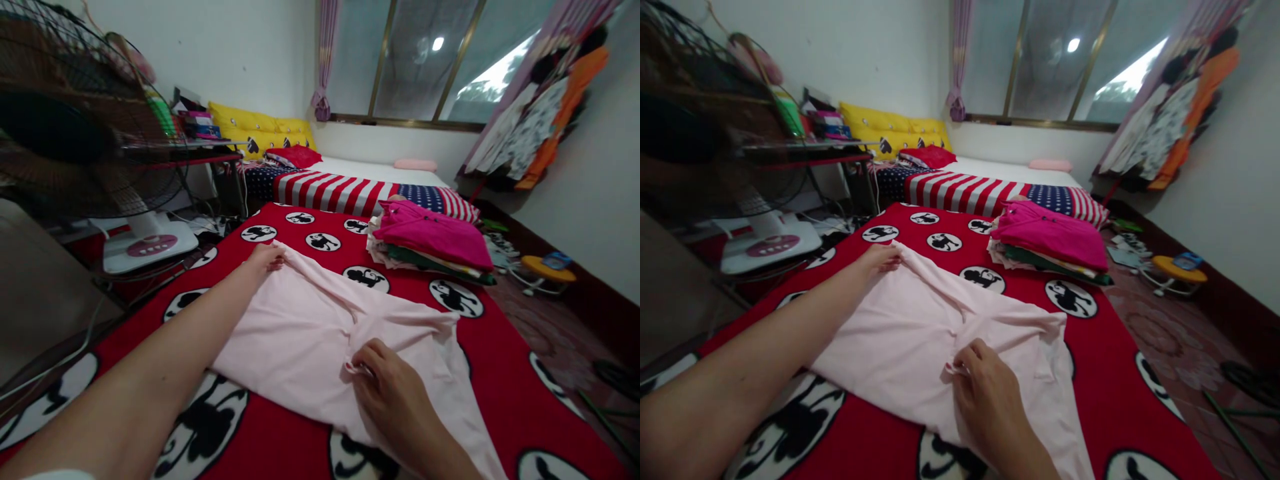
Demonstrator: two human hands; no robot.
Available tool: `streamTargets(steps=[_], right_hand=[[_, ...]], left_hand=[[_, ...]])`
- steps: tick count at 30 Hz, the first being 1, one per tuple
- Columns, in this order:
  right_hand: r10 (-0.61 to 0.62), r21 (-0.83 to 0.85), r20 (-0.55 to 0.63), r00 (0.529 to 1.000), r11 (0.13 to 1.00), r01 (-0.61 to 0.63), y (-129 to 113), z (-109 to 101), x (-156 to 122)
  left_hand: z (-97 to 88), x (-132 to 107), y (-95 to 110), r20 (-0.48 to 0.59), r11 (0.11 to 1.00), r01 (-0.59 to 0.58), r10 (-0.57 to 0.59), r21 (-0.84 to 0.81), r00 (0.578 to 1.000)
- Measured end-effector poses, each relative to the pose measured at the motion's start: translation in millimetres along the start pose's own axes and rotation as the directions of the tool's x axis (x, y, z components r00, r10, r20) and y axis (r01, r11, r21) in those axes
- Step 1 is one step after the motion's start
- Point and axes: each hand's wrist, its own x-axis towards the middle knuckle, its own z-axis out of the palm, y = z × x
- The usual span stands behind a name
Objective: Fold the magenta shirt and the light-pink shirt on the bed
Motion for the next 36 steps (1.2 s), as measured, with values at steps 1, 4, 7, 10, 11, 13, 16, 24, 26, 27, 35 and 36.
streamTargets(steps=[1,4,7,10,11,13,16,24,26,27,35,36], right_hand=[[-0.001,-0.001,-0.003,1.000,1.000,0.001,0.5,0.5,0.5],[-0.006,-0.048,-0.019,1.000,0.999,0.005,0.8,3.3,2.3],[-0.011,-0.096,-0.031,0.999,0.995,0.008,1.4,7.1,3.0],[-0.012,-0.051,-0.095,0.995,0.999,0.007,2.7,8.7,1.9],[0.004,-0.010,-0.126,0.992,1.000,-0.006,3.4,7.9,1.3],[0.064,0.109,-0.162,0.985,0.993,-0.047,5.1,3.5,0.6],[0.135,0.298,-0.161,0.978,0.951,-0.083,10.5,-9.3,0.8],[0.119,0.529,-0.070,0.990,0.846,-0.065,33.3,-42.5,-2.5],[0.065,0.482,0.002,0.998,0.874,-0.058,33.3,-46.2,-4.2],[0.041,0.452,0.040,0.998,0.890,-0.055,32.4,-47.1,-4.8],[0.048,0.243,0.242,0.969,0.964,-0.108,25.0,-41.6,-6.4],[0.049,0.239,0.248,0.967,0.965,-0.110,25.1,-41.9,-6.6]], left_hand=[[0.7,5.7,0.8,-0.021,1.000,0.025,-0.024,0.011,0.999],[6.8,15.6,-0.6,-0.063,0.998,0.044,-0.041,0.052,0.997],[12.4,16.7,-3.8,-0.047,0.999,0.008,-0.006,0.051,0.999],[12.9,11.5,-2.2,-0.002,1.000,-0.022,0.022,0.004,1.000],[11.8,9.1,-0.2,0.011,0.999,-0.026,0.026,-0.019,1.000],[8.4,3.8,5.6,0.030,0.997,-0.028,0.030,-0.065,0.999],[0.4,-4.5,15.8,0.041,0.992,-0.042,0.047,-0.116,0.998],[-34.2,-38.2,20.5,0.057,0.990,-0.051,0.059,-0.132,0.997],[-42.9,-47.4,10.5,0.047,0.995,-0.046,0.051,-0.089,0.998],[-46.8,-51.2,4.1,0.045,0.997,-0.048,0.050,-0.053,0.998],[-60.0,-61.7,-35.1,0.028,0.983,-0.154,0.152,0.097,0.988],[-60.4,-62.0,-35.4,0.027,0.983,-0.163,0.161,0.083,0.987]])
